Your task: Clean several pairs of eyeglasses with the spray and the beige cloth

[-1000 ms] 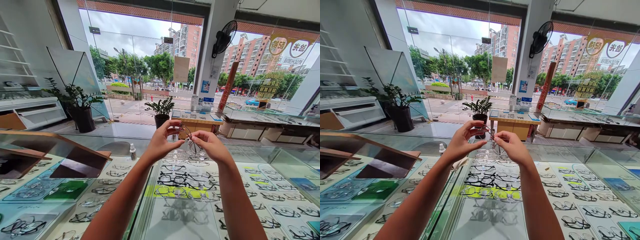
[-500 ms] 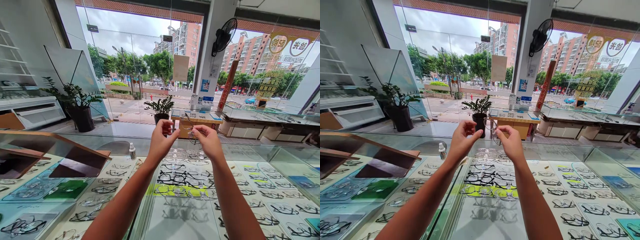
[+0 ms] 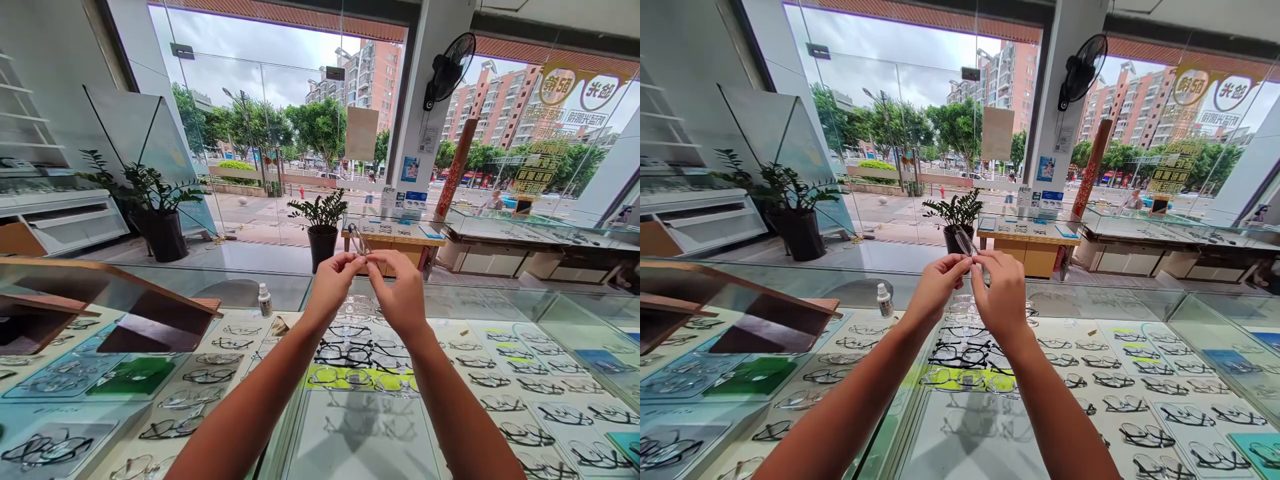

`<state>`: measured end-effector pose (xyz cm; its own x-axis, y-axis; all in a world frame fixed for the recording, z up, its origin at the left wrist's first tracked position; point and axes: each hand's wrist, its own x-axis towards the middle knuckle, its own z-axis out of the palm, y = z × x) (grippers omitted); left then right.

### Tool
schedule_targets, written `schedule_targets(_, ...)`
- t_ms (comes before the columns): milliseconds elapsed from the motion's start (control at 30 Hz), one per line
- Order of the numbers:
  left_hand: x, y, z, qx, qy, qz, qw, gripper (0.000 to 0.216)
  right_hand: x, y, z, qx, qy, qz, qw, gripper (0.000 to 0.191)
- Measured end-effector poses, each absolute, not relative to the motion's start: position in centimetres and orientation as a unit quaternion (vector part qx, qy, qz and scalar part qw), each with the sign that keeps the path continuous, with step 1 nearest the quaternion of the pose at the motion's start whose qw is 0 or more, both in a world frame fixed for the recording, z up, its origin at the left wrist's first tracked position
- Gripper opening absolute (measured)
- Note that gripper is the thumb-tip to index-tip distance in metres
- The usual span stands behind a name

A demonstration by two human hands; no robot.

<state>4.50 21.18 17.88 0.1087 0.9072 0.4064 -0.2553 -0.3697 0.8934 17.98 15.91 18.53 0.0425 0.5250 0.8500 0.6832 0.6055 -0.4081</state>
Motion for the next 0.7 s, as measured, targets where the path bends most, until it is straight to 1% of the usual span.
schedule_targets(67, 4.2, 21.2, 18.0, 0.597, 0.291, 0.595, 0.451, 0.035, 18.4, 15.9, 18.8, -0.432, -0.661, 0.000, 0.614, 0.012)
schedule_targets(133, 3.9, 21.2, 18.1, 0.636, 0.291, 0.578, 0.419, 0.034, 19.1, 16.1, 18.9, -0.436, -0.632, 0.073, 0.636, 0.015)
schedule_targets(267, 3.1, 21.2, 18.5, 0.703, 0.286, 0.531, 0.377, 0.033, 20.6, 16.7, 19.2, -0.442, -0.627, 0.195, 0.611, 0.027)
schedule_targets(400, 2.3, 21.5, 18.8, 0.742, 0.278, 0.483, 0.373, 0.033, 21.7, 16.7, 19.5, -0.431, -0.624, 0.282, 0.588, 0.035)
schedule_targets(533, 2.0, 21.7, 19.1, 0.762, 0.263, 0.442, 0.394, 0.033, 22.1, 16.3, 19.5, -0.420, -0.634, 0.313, 0.569, 0.039)
schedule_targets(700, 2.4, 21.7, 18.8, 0.775, 0.265, 0.416, 0.396, 0.034, 22.8, 15.8, 18.5, -0.445, -0.625, 0.278, 0.578, 0.036)
